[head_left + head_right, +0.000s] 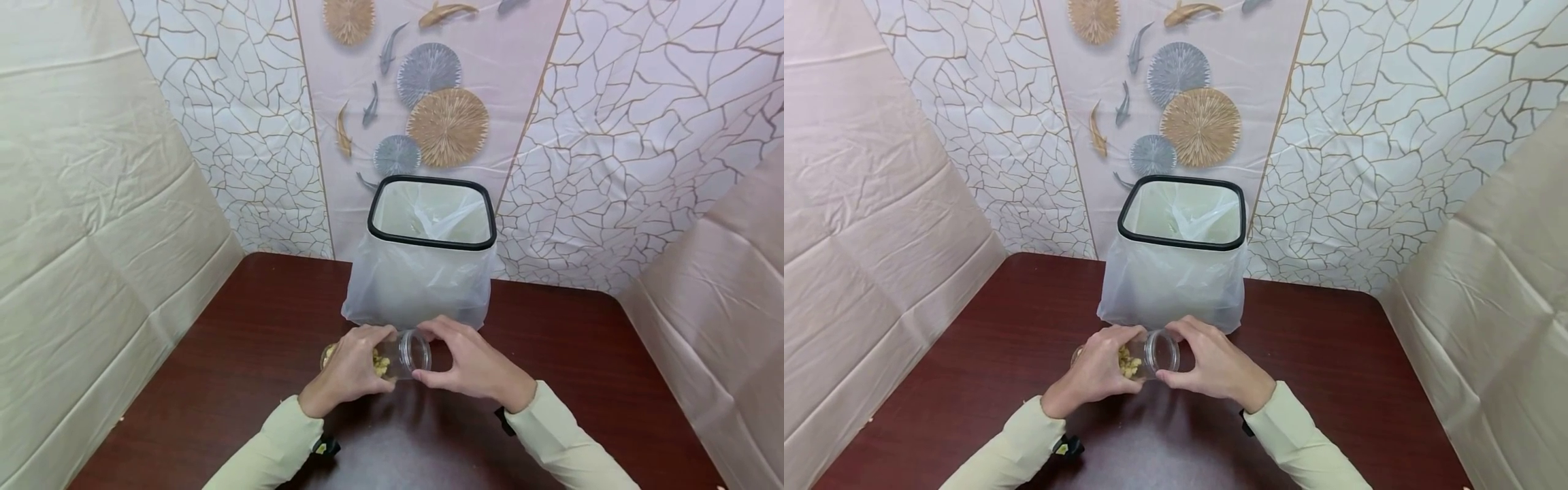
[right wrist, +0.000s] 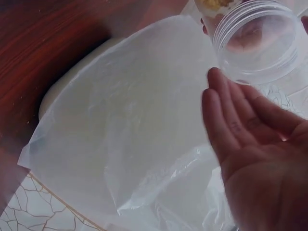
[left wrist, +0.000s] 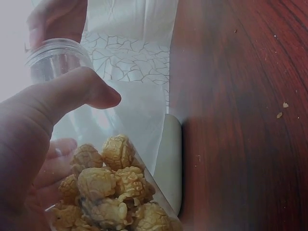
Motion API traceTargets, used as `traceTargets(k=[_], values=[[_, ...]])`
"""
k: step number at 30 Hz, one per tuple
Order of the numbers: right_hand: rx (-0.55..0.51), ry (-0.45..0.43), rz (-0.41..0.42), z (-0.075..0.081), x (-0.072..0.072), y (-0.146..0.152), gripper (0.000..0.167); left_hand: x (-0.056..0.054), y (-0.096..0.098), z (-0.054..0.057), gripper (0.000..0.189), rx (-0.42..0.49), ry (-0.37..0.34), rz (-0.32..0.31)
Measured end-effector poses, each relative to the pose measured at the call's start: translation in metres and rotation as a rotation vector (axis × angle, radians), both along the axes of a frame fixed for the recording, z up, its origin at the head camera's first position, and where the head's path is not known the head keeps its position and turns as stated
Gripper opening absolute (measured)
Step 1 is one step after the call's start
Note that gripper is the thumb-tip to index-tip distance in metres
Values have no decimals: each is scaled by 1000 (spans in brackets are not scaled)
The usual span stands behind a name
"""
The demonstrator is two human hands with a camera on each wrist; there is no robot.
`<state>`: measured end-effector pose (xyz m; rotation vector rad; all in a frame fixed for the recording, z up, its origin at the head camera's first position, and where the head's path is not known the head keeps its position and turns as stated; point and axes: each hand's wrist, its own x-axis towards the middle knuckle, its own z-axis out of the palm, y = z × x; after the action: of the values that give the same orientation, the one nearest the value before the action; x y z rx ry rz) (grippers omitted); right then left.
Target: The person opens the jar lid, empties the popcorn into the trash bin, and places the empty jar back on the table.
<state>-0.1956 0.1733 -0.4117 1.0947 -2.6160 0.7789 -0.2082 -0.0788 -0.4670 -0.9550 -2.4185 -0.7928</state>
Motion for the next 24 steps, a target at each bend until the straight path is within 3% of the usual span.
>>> traceTargets(k=[7, 11, 17, 20, 24], values=[[34, 90, 104, 5, 0, 5, 80, 0, 1, 1, 63, 3, 0, -3], [56, 83, 63, 5, 2, 6, 90, 0, 1, -1, 66, 4, 17, 4], [8, -49, -112, 2, 3, 0, 62, -1, 1, -2, 65, 7, 28, 2], [6, -107, -128, 0, 2, -3, 50, -1, 2, -2, 64, 6, 17, -2], [12, -122, -105, -1, 2, -4, 49, -1, 2, -1, 64, 7, 18, -3]])
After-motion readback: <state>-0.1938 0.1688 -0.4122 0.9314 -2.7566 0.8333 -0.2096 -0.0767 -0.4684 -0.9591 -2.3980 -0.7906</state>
